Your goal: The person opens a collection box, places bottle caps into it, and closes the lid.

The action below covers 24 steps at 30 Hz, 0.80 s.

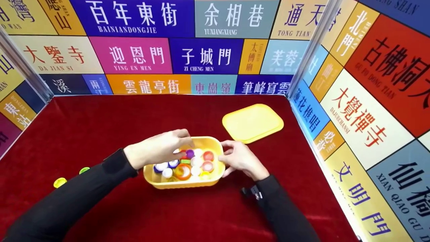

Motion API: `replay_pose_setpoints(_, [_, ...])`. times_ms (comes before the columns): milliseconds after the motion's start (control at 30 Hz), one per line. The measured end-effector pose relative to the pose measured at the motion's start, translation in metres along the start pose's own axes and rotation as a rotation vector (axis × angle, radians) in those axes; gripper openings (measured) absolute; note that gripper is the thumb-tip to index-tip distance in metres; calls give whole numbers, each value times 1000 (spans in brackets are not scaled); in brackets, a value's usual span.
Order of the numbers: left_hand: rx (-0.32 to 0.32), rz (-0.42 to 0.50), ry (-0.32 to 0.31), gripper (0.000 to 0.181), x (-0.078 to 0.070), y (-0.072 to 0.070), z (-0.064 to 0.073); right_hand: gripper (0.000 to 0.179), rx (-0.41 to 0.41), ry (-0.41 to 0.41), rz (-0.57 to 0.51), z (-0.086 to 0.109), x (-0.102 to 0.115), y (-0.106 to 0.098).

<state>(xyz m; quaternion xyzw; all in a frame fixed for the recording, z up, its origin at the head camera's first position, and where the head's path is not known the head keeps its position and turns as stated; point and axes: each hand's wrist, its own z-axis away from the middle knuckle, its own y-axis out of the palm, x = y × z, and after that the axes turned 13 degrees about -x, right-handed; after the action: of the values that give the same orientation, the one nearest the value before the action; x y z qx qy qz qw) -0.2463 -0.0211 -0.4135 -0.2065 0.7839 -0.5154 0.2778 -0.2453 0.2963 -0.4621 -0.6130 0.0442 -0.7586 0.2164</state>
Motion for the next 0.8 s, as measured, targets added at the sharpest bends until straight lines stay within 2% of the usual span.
replay_pose_setpoints(200, [-18, -24, -10, 33, 1, -3, 6, 62, 1, -6, -7, 0, 0, 0])
replay_pose_setpoints(467, [-61, -20, -14, 27, 7, -6, 17, 60, 4, -5, -2, 2, 0, -1])
replay_pose_setpoints(667, [-61, -32, -64, 30, 15, -11, 27, 60, 0, -4, -1, 1, 1, -1])
replay_pose_setpoints(800, [-89, -43, -71, 27, 23, -13, 37, 60, 5, 2, -3, 1, 1, -1])
